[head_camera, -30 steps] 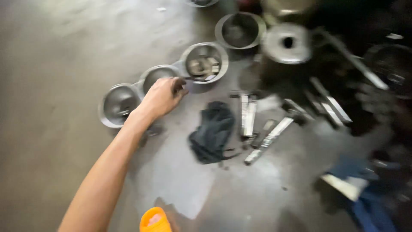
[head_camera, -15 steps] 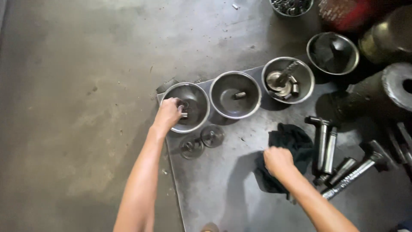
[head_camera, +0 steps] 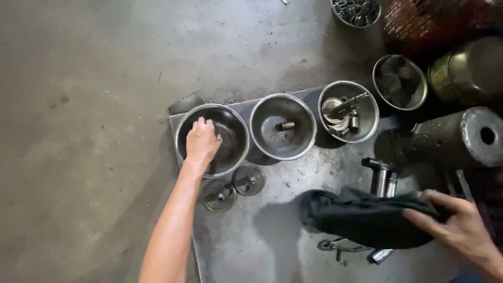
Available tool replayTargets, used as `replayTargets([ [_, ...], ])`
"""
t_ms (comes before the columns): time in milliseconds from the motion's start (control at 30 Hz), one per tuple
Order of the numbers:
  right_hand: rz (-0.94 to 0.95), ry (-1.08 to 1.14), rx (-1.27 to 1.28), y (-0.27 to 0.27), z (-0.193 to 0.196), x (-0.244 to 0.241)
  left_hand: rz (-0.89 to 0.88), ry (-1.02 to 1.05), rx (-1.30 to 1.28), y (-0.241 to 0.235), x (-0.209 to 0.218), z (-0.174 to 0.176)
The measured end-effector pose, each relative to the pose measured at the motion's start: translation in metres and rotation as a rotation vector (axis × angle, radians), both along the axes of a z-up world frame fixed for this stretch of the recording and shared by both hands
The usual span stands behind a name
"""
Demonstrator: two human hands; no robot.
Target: Cleaning motorcycle engine parts with a cloth and organizing them into bowls.
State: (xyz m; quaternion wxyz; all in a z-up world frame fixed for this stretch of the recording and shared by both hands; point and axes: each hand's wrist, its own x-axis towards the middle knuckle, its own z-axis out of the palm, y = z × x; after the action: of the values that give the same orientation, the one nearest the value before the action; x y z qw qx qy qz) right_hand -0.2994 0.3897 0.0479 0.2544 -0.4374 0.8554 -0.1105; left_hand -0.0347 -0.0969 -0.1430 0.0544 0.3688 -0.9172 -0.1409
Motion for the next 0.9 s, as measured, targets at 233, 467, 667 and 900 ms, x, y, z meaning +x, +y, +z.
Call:
replayTargets([
  [233,-0.578,-0.683,-0.293,0.018,0.007,0.013,-0.197,0.667,0.157,0.135,0.022,0.164],
  [467,-0.486,-1.629,-0.731,0.031,-0.002,0.016,-0.392,0.584,0.135,0.279,0.020,0.257],
  [667,-0.473,-1.510,-0.567,-0.019,-0.013,0.053,-0.381,0.445,0.102,0.329,0.006,0.281],
  [900,-0.180,-1.311,-0.466,-0.018,-0.041,0.079,-0.370,0.453,0.112,0.361,-0.001,0.257],
])
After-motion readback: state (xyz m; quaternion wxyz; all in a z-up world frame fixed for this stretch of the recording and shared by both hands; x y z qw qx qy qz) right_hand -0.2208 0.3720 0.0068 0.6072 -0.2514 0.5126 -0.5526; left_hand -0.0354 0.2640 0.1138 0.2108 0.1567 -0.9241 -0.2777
